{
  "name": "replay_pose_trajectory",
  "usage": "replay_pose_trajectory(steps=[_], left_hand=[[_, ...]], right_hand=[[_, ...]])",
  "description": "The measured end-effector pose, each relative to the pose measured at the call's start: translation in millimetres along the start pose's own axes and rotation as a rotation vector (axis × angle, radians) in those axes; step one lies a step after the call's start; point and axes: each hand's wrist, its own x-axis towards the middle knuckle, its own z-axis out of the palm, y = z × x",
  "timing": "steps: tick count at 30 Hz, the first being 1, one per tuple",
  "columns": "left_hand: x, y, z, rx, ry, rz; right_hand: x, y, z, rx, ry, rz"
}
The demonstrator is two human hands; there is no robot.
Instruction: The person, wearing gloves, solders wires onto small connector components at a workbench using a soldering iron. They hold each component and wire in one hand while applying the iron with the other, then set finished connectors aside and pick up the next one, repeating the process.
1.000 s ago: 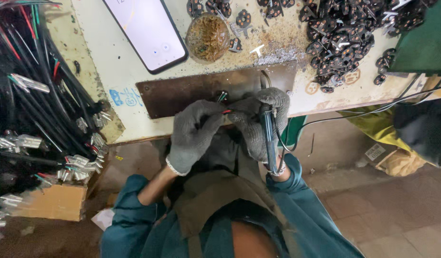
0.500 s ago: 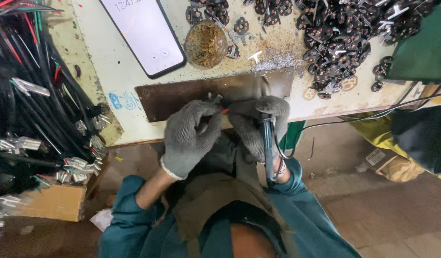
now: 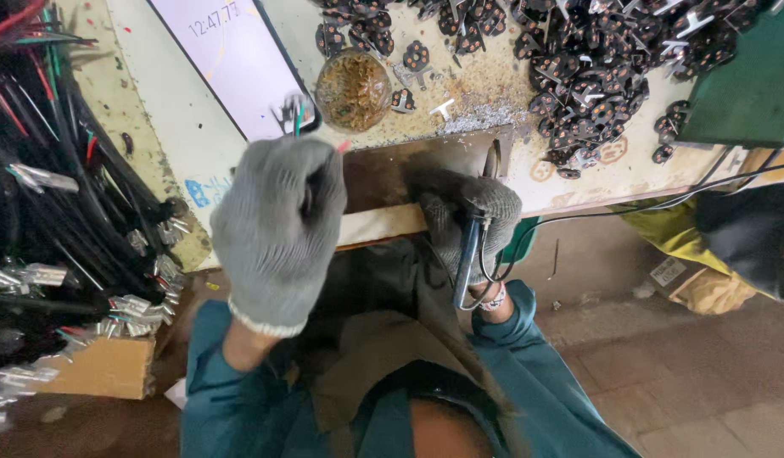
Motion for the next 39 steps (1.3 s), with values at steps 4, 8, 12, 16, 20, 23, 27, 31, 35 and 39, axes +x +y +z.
replay_pose_trajectory(steps=[4,8,12,16,20,23,27,31,35,39], left_hand=[[-35.0,-17.8,0.2,-0.363,-0.231,-0.093],[-55.4,-50.8,31.9,-0.434,-0.523,-0.075],[-59.5,-52.5,34.7,-0.272,-0.497,-0.016],[-48.3,-40.9,30.0,-0.204,-0.300,0.153],[-47.1,-34.7,40.5,-0.155,-0.240,0.079],[-55.1,-34.8,44.5,-0.122,-0.222,0.096],[-58.7,-40.9,42.7,-0.313,-0.251,0.073],[-52.5,-49.7,50.4,-0.077,-0.245,0.146],[-54.0,-54.6,61.8,0.066,-0.233,0.178],[-56.4,-56.7,65.1,0.040,-0.201,0.210]], right_hand=[[-2.8,8.6,6.3,0.161,-0.123,-0.107],[-7.8,25.7,14.5,0.118,-0.113,-0.372],[-12.1,31.9,15.5,0.135,-0.106,-0.448],[-16.6,25.9,19.0,0.139,-0.091,-0.319],[-19.3,25.8,20.3,0.106,-0.039,-0.237],[-18.4,30.1,18.7,0.124,-0.081,-0.291],[-16.5,30.6,19.8,0.105,-0.103,-0.234],[-16.0,26.5,21.8,0.015,-0.103,-0.173],[-15.2,21.2,19.4,0.009,-0.153,-0.122],[-7.2,13.4,17.2,0.072,-0.087,-0.197]])
